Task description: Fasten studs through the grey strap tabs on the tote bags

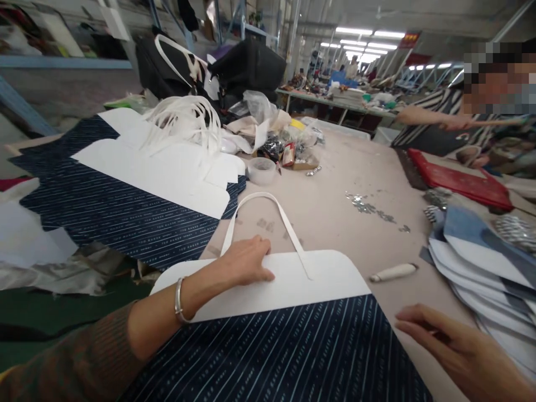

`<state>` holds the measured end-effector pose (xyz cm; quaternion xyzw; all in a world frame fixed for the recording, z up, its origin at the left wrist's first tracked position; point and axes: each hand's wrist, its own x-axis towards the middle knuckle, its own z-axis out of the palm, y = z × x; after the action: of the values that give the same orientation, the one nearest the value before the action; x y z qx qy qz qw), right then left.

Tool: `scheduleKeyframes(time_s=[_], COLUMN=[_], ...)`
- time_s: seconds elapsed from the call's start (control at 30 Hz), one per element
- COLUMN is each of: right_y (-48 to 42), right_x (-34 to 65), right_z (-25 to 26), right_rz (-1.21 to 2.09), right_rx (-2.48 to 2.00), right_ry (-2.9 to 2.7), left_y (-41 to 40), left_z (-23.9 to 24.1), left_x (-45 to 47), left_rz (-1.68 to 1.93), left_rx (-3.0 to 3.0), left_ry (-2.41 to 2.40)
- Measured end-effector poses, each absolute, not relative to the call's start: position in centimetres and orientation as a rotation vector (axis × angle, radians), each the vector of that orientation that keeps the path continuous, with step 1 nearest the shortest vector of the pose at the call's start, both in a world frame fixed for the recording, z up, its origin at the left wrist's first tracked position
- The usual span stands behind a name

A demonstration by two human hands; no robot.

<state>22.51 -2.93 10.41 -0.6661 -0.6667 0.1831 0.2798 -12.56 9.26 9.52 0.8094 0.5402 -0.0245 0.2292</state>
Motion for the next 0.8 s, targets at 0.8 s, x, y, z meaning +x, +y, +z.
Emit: scheduleKeyframes(time_s=[0.8], right_y=[-2.7], right_x=[6.7], right_z=[6.7], right_rz=[1.195], right_rx=[-1.46], right_ry=[-1.757], left_y=[14.4], left_z=[11.6], left_x=[-14.0], left_rz=[-0.228], left_rx=[1.694], left_ry=[0.777])
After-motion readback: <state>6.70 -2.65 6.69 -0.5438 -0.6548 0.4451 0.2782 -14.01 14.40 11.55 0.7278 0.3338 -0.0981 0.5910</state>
